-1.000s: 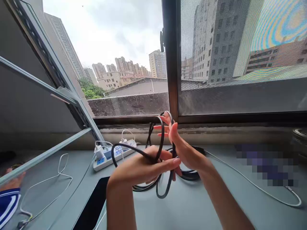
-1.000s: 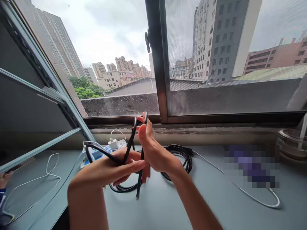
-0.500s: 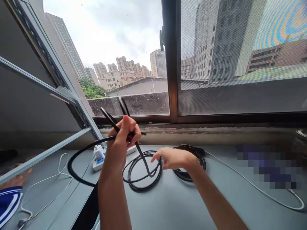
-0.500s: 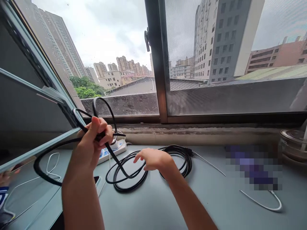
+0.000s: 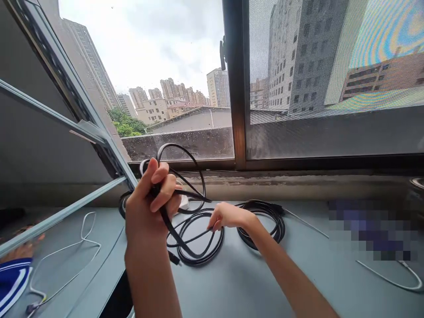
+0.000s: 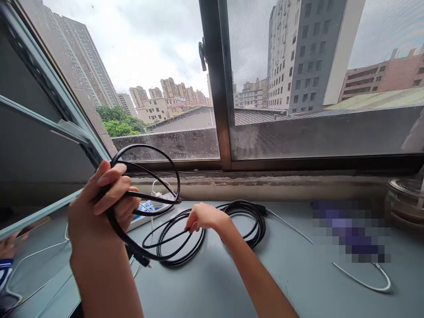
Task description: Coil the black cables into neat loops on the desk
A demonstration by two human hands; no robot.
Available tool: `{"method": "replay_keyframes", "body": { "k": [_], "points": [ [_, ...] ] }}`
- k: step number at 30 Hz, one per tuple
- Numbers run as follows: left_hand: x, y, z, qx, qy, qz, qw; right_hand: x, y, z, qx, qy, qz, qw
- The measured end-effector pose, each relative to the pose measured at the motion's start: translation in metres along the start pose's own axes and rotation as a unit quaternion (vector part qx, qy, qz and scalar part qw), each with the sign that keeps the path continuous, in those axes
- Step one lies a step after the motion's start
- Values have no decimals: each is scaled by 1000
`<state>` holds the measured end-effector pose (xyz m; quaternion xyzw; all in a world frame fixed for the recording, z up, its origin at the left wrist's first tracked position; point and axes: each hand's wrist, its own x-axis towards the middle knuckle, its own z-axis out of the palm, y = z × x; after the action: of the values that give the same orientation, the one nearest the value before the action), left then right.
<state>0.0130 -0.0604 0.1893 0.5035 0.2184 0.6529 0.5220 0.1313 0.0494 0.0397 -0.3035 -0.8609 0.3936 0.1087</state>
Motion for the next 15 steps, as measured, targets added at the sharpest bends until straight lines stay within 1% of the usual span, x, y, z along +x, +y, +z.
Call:
{"method": "replay_keyframes", "body": {
  "k": [6, 8, 10, 13, 15],
  "points": [
    [-7, 3, -6, -132, -11, 30, 991, 3, -6, 6, 4, 27, 2, 1000],
    [-11, 3, -6, -183, -18, 34, 982, 2, -10, 5, -5, 37, -2, 999],
    [-18, 5, -5, -236, -29, 42, 970, 0, -12, 3, -21, 63, -3, 998],
    [-26, 10, -2, -298, -71, 51, 951, 0, -11, 2, -51, 102, 6, 993],
    [-27, 13, -1, -303, -99, 42, 947, 3, -8, 5, -70, 104, 16, 992]
  ]
}}
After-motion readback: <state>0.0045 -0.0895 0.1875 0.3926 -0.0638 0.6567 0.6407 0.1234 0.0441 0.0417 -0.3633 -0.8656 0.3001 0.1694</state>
